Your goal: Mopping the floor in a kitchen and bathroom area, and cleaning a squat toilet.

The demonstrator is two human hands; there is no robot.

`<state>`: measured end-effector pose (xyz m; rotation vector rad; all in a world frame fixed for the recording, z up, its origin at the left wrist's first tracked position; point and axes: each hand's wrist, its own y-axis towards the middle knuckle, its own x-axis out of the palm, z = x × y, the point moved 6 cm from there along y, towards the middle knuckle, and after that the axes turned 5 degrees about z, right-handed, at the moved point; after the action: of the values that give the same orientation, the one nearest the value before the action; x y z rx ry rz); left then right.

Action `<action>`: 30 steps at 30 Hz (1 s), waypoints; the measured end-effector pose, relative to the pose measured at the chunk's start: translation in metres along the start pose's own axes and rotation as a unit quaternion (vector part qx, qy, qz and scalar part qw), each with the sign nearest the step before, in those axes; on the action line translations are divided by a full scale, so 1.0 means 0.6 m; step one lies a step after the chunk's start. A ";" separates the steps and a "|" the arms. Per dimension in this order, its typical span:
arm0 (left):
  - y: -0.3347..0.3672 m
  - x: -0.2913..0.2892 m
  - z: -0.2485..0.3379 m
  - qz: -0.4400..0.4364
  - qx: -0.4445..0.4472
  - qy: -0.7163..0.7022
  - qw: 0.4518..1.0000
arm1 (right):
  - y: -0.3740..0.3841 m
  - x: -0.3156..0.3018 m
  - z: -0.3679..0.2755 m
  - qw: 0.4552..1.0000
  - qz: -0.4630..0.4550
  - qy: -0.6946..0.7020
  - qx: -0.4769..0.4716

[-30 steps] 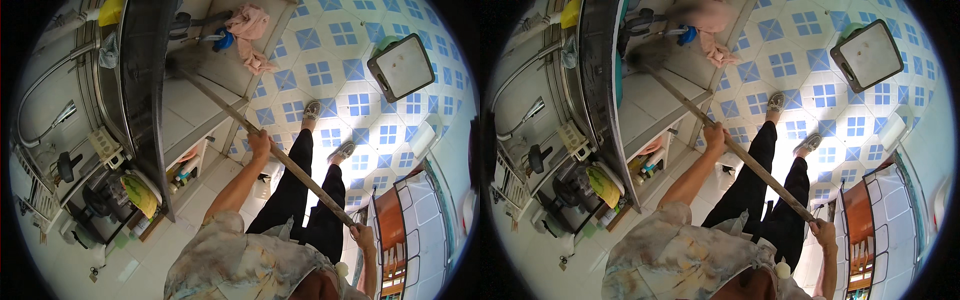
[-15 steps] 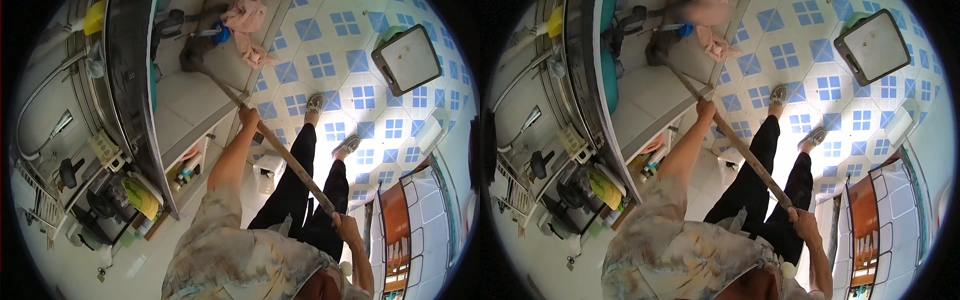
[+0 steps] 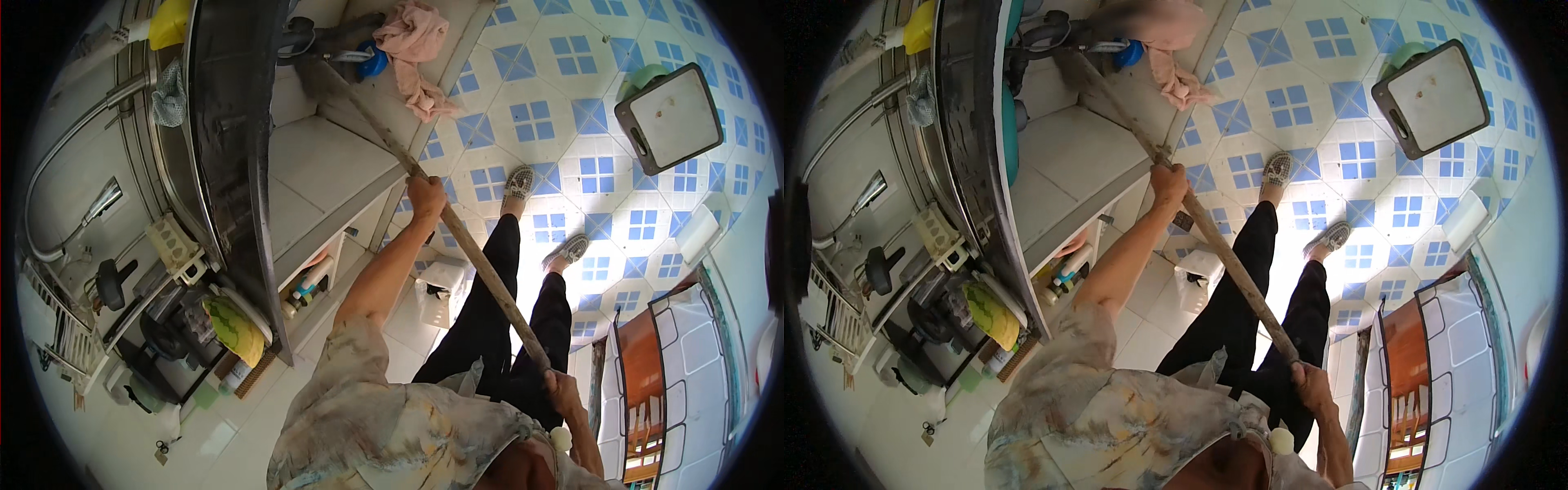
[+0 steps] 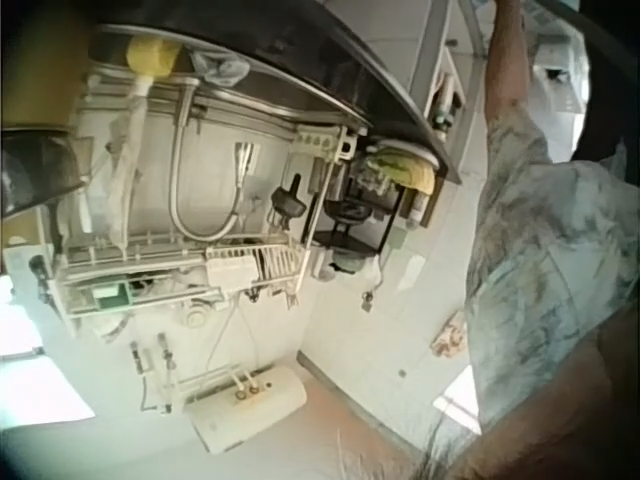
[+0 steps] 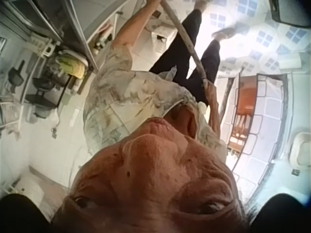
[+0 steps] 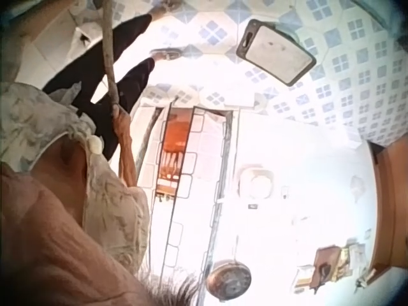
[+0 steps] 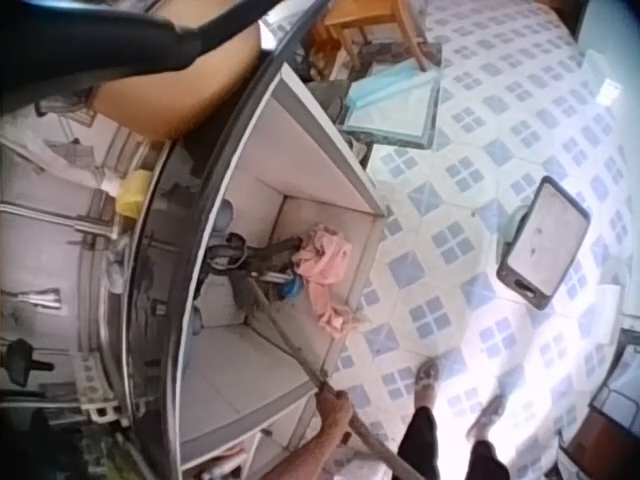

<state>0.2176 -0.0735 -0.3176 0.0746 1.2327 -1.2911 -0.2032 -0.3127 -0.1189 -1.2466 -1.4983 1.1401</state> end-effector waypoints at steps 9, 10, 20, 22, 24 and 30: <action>0.148 -0.019 -0.039 0.077 0.103 0.134 0.983 | 0.033 0.080 -0.027 0.997 -0.072 0.035 -0.010; 0.111 0.018 -0.034 0.014 0.050 0.092 0.994 | 0.023 0.063 -0.008 0.997 -0.060 0.038 0.008; 0.067 -0.148 -0.233 0.078 -0.099 0.000 0.992 | -0.071 -0.056 -0.079 0.998 -0.005 -0.028 -0.054; -0.022 -0.041 -0.222 0.005 -0.155 -0.026 0.988 | -0.092 -0.058 -0.025 1.000 0.014 -0.010 0.012; -0.081 -0.039 -0.194 -0.021 -0.192 -0.054 0.980 | -0.124 -0.059 0.006 0.999 0.010 0.009 0.034; -0.269 -0.028 -0.133 -0.033 -0.188 -0.098 0.977 | -0.231 -0.140 0.074 0.999 0.006 0.034 0.002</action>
<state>0.0506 -0.0695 -0.2482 -0.3605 1.2954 -1.0725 -0.2636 -0.4128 0.0015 -1.2802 -1.4397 1.0968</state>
